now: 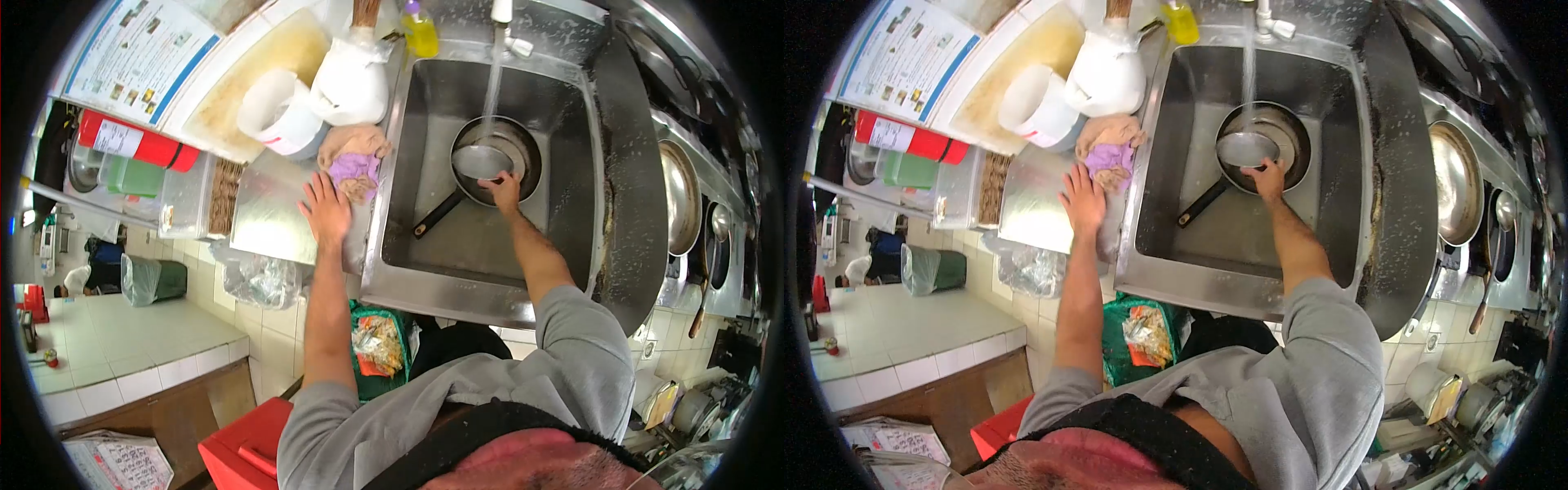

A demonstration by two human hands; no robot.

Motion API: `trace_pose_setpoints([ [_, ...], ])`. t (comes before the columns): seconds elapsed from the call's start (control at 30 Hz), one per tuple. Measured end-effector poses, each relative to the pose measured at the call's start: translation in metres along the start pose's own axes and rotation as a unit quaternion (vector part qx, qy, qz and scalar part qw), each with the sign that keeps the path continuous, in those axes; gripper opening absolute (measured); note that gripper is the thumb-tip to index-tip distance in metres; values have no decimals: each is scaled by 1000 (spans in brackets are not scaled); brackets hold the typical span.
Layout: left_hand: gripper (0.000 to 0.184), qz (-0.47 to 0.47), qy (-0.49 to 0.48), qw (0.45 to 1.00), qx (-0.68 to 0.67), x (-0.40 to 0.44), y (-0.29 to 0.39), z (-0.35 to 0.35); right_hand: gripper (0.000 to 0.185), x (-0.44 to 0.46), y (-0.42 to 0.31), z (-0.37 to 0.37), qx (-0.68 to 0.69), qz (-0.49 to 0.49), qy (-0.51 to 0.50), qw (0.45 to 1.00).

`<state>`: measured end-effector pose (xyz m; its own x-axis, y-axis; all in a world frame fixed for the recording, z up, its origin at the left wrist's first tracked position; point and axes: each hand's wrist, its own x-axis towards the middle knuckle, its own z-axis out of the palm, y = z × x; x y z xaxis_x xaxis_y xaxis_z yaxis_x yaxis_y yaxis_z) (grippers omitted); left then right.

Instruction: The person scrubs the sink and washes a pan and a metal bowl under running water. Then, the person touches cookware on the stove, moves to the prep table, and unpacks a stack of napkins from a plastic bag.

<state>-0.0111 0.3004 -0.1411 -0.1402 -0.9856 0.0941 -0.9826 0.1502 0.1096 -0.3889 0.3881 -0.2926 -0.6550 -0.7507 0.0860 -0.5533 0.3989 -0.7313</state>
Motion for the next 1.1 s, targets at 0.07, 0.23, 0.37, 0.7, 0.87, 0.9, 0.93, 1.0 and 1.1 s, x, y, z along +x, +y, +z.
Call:
trace_pose_setpoints([
  [0.07,68,9,-39,999,-9,-34,18,-15,50,2,-11,-12,30,-20,28,999],
  [0.23,76,21,-46,998,-26,-53,25,-25,48,32,-79,-117,90,-140,86,982],
  [0.37,78,21,-57,998,-28,-53,26,-29,52,87,-120,-204,-83,-251,194,945],
  [0.7,74,31,-52,998,-8,-50,21,-23,49,217,-235,-331,-363,-247,183,880],
  [0.87,75,28,-54,998,-1,-49,25,-28,42,274,-270,-290,-400,-299,157,852],
  [0.9,75,24,-59,998,-6,-49,25,-30,42,274,-285,-280,-398,-301,157,853],
  [0.93,75,21,-58,998,-3,-49,25,-30,44,274,-296,-270,-108,-261,186,941],
  [1.0,76,25,-65,998,-3,-48,25,-30,47,262,-310,-266,193,-192,197,942],
  [1.1,77,25,-53,998,-14,-49,24,-28,46,247,-296,-270,-229,-125,182,948],
])
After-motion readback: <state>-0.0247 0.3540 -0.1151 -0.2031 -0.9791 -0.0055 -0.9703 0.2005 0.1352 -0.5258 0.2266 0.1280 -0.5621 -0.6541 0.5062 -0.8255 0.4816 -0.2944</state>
